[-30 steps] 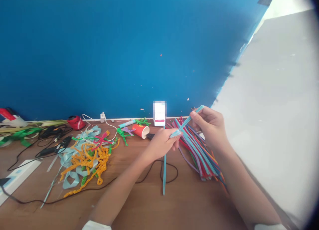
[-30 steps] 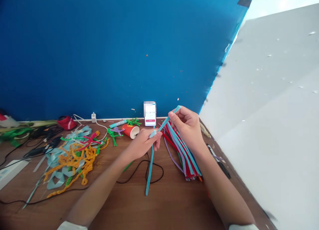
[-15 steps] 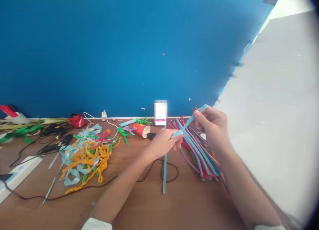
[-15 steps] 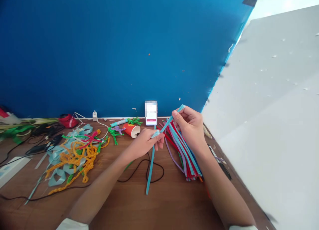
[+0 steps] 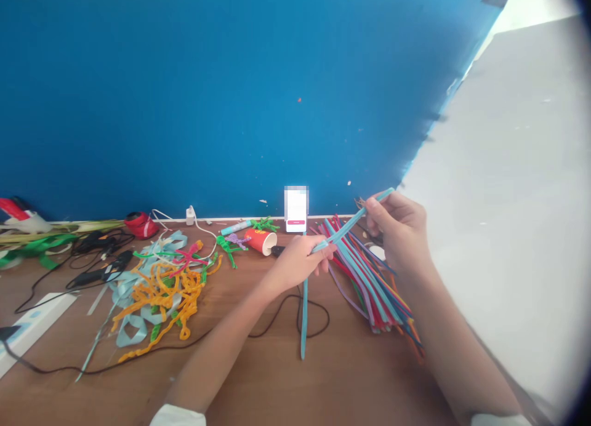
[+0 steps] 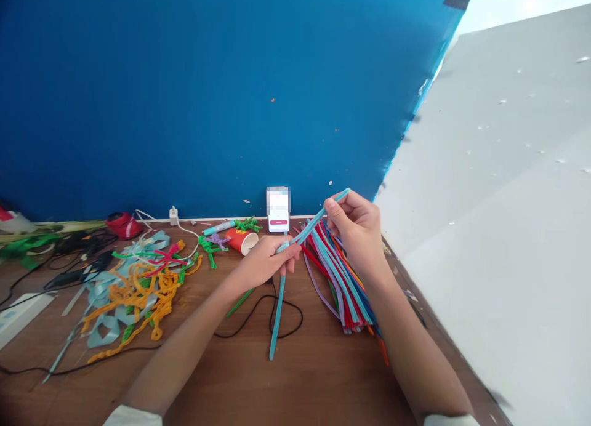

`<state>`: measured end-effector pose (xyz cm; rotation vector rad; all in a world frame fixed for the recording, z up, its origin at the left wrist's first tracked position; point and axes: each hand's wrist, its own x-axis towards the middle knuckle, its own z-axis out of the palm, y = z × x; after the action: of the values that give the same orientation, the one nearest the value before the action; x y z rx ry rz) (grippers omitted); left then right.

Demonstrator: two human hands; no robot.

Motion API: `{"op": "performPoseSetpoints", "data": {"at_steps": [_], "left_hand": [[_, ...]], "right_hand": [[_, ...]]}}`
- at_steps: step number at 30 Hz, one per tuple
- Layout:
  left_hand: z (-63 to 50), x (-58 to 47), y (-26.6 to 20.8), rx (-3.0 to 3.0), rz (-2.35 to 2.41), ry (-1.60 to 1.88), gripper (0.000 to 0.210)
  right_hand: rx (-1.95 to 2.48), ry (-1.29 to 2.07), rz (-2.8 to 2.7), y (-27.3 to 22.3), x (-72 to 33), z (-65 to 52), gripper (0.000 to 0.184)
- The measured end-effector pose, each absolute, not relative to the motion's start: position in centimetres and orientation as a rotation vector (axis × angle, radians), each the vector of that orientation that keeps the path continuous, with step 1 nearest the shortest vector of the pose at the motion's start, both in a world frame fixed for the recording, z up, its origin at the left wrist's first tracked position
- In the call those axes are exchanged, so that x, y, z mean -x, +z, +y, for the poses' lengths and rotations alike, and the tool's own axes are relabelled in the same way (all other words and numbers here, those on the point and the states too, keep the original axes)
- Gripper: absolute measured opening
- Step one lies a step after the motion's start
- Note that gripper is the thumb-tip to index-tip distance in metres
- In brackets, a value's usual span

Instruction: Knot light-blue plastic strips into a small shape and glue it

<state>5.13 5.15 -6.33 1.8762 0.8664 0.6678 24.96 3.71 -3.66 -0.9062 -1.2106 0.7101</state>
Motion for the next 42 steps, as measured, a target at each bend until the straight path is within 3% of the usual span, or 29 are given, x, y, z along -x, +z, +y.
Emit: {"op": "performPoseSetpoints", "data": {"at_steps": [18, 31, 42], "left_hand": [[3.9, -5.8, -5.7, -2.406, 0.980, 0.406, 0.039], [4.0, -5.3, -5.0, -2.499, 0.950, 0.314, 0.016], [2.3, -4.9, -4.3, -2.553, 0.793, 0.392, 0.026]], "right_hand": [[0.883, 0.693, -1.284, -3.6, -24.6, 3.9, 0.024], [0.918, 0.714, -1.284, -3.6, -24.2, 3.5, 0.025], [0.898, 0.759, -1.257, -3.0, -24.1, 2.8, 0.026]]}}
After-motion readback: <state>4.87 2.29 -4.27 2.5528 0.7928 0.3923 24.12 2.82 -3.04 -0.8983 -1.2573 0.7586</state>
